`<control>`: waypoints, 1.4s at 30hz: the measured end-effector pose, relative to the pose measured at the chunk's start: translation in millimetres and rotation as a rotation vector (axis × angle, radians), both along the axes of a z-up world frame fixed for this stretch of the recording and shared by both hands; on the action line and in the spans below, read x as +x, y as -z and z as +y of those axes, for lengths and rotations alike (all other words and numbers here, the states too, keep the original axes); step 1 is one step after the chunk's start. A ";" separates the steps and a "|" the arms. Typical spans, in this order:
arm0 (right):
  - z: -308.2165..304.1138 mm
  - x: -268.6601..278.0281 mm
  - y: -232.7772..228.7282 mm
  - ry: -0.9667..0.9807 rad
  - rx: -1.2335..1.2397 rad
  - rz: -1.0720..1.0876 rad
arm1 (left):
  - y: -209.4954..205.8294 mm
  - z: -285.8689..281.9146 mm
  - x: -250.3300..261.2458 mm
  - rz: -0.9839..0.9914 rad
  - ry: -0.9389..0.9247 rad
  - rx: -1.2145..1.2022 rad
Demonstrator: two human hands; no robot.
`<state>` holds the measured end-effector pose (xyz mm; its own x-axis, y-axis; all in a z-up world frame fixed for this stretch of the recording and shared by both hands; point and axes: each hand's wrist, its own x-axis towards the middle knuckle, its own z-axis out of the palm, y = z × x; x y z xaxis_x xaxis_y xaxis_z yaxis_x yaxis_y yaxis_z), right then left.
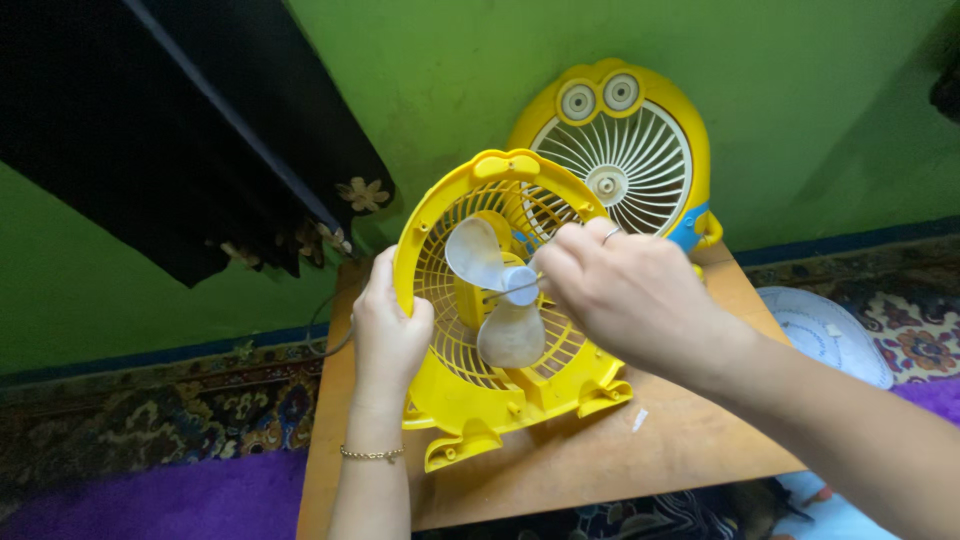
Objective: The person removes the front grille of a yellow electric fan, then uses a screwdriver to loosen and remove the central nut holding the fan blades. The person repeatedly attempts to unscrew the nut and rotate the blade assembly.
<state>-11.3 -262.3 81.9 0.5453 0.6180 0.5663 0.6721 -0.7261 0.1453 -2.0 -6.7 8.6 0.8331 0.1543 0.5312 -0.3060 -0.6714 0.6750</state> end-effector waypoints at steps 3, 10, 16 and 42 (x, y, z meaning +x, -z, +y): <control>-4.0 2.8 -6.5 -0.181 -0.087 -0.037 | 1.5 4.7 2.4 0.017 -0.012 -0.032; -11.8 4.5 -23.3 -0.137 -0.486 -0.118 | 3.9 9.0 2.5 0.017 -0.003 -0.038; -7.2 2.7 -21.7 -0.129 -0.645 -0.176 | 1.2 9.0 2.2 0.045 0.002 -0.051; 4.0 -6.7 -24.5 0.151 -0.190 0.575 | 6.3 -10.4 -44.1 -0.041 -0.209 0.031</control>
